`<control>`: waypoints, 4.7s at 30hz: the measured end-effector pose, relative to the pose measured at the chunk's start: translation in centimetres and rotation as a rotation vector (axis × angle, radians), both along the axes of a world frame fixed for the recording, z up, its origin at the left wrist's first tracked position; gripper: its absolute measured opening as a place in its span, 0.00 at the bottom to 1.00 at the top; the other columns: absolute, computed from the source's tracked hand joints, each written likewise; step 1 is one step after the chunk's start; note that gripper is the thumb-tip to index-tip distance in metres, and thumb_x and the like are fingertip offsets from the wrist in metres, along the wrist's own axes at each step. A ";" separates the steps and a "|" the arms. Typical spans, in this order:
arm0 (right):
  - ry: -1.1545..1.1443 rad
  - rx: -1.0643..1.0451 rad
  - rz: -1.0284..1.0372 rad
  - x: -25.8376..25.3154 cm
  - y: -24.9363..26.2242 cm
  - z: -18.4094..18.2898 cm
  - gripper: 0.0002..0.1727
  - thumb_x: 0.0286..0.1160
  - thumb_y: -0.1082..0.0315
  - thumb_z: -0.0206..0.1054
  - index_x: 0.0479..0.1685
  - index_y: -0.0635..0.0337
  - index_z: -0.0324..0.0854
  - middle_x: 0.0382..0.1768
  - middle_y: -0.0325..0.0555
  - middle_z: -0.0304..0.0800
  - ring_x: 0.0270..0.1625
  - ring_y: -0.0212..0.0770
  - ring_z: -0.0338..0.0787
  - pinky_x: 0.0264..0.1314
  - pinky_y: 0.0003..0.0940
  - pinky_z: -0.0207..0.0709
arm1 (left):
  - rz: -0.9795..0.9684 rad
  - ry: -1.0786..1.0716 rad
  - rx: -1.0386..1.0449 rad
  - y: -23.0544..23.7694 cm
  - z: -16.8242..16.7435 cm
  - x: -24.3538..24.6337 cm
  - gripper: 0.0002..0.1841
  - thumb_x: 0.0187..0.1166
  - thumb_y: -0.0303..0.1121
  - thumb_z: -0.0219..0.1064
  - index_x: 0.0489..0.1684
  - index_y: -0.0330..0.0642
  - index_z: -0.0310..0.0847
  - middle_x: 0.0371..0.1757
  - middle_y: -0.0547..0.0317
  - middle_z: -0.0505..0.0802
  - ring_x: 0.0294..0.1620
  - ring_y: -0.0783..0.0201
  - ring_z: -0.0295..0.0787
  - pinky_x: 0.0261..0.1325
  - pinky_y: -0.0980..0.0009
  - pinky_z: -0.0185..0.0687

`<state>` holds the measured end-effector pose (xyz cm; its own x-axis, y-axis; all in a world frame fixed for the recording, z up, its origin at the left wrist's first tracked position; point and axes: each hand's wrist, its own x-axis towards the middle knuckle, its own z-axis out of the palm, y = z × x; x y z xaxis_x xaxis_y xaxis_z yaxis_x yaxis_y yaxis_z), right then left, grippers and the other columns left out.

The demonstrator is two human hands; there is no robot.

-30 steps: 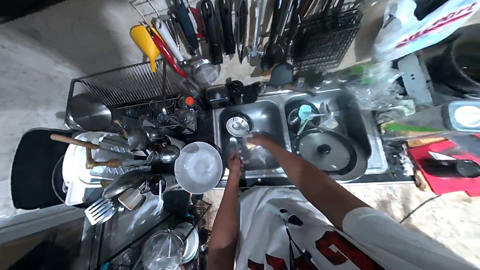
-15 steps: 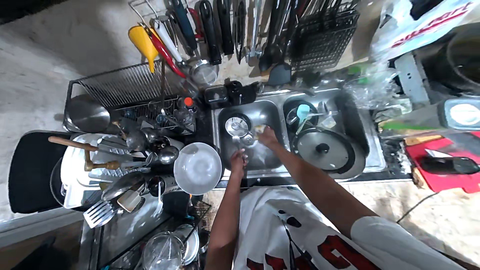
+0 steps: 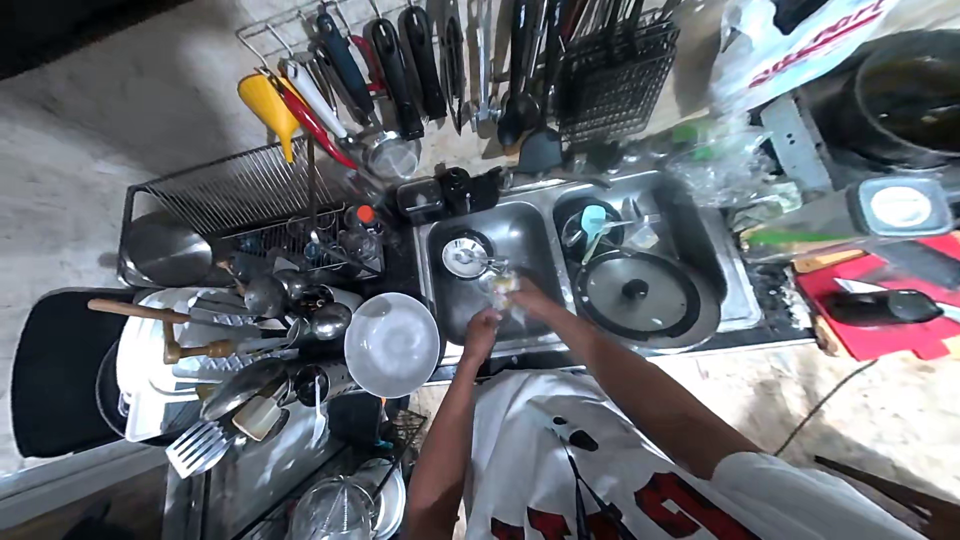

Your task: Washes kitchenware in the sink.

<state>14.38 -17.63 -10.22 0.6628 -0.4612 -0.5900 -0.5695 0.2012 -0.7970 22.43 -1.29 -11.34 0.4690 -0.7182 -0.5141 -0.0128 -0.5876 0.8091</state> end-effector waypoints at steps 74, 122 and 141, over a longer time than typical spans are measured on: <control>-0.292 0.565 -0.539 -21.4 -4.8 -1.4 0.23 0.79 0.63 0.71 0.71 0.59 0.77 0.54 0.44 0.92 0.52 0.37 0.92 0.58 0.37 0.88 | -0.374 -0.811 -0.063 -25.9 -5.4 -1.3 0.25 0.95 0.48 0.46 0.72 0.37 0.77 0.67 0.38 0.88 0.66 0.42 0.88 0.70 0.44 0.83; -0.085 0.237 -0.585 -14.3 -18.6 -3.4 0.18 0.84 0.59 0.69 0.62 0.61 0.84 0.49 0.52 0.93 0.44 0.42 0.91 0.53 0.45 0.85 | -0.438 -1.081 0.517 -36.6 -2.4 10.3 0.18 0.85 0.29 0.59 0.69 0.30 0.80 0.72 0.30 0.84 0.77 0.34 0.78 0.77 0.39 0.73; -0.111 0.270 -0.617 -12.4 -21.6 -4.4 0.17 0.80 0.63 0.71 0.60 0.66 0.83 0.49 0.55 0.92 0.48 0.46 0.91 0.57 0.49 0.85 | -0.218 0.317 0.002 -33.9 -5.2 -4.9 0.26 0.84 0.53 0.65 0.75 0.51 0.78 0.61 0.55 0.90 0.52 0.62 0.88 0.57 0.62 0.85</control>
